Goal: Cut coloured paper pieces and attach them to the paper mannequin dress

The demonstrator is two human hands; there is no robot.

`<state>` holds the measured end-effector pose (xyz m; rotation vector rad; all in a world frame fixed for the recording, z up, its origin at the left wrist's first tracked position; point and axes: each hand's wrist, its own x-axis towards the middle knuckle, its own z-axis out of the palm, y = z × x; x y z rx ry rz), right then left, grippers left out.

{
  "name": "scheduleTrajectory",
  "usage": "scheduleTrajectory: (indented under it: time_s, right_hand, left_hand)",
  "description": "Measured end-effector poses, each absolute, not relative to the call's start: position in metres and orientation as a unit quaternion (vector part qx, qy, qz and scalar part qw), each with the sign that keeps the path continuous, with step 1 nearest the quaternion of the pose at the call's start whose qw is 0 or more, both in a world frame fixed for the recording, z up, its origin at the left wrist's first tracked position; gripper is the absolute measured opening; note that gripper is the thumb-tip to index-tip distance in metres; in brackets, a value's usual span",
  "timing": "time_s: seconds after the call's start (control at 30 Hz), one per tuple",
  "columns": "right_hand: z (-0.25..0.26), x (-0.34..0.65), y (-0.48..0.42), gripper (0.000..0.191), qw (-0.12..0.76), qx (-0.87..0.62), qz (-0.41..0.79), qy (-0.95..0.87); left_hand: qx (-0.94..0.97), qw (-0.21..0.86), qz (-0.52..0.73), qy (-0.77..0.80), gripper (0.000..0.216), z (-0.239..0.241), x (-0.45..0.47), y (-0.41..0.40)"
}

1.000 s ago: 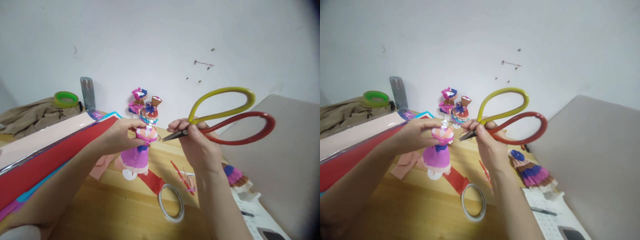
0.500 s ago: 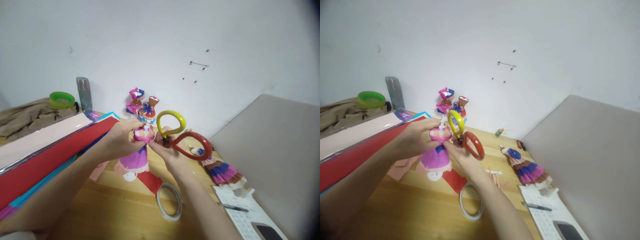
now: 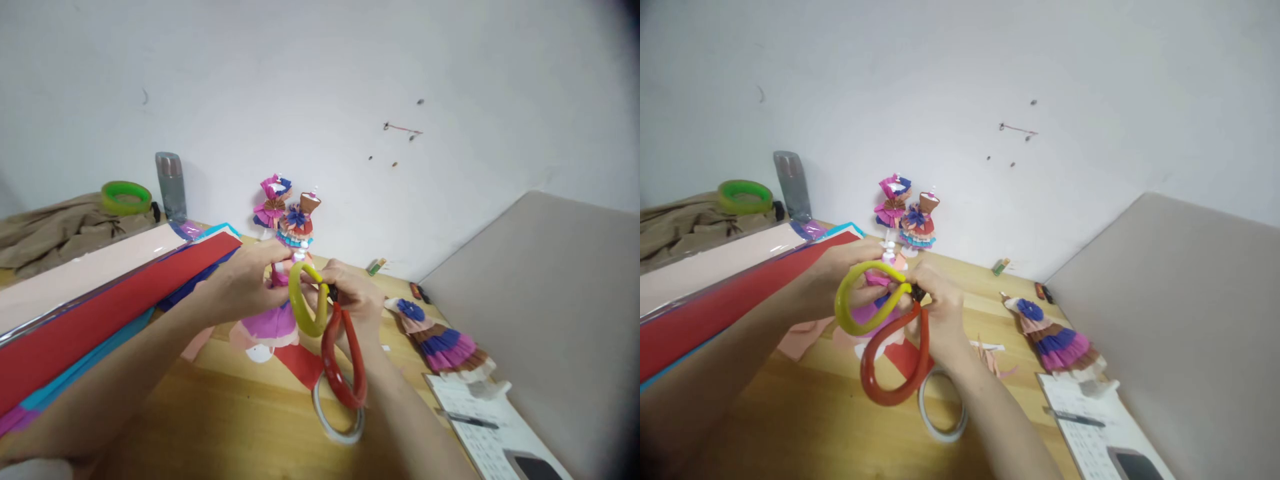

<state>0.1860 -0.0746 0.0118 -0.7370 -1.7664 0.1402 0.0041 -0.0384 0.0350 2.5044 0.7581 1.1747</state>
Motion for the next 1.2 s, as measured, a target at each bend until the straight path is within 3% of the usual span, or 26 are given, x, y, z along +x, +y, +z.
scheduleTrajectory:
  time_s: [0.37,0.9,1.07,1.2]
  right_hand:
    - [0.022,0.183,-0.078,0.012,0.532,-0.360,-0.021,-0.766]
    - [0.020,0.184,-0.079,0.005,0.597,-0.385,0.179,-0.681]
    - [0.020,0.192,-0.074,0.011,0.645,-0.373,0.238,-0.623]
    - [0.028,0.198,-0.067,0.016,0.660,-0.381,0.263,-0.591]
  left_hand:
    - [0.864,0.142,0.410,0.257,0.014,0.035,0.005,-0.040]
    - [0.842,0.161,0.428,0.287,0.008,0.032,0.008,-0.043]
    - [0.815,0.198,0.449,0.310,0.056,0.027,0.008,-0.043]
    - [0.822,0.205,0.431,0.311,0.060,0.030,0.006,-0.044]
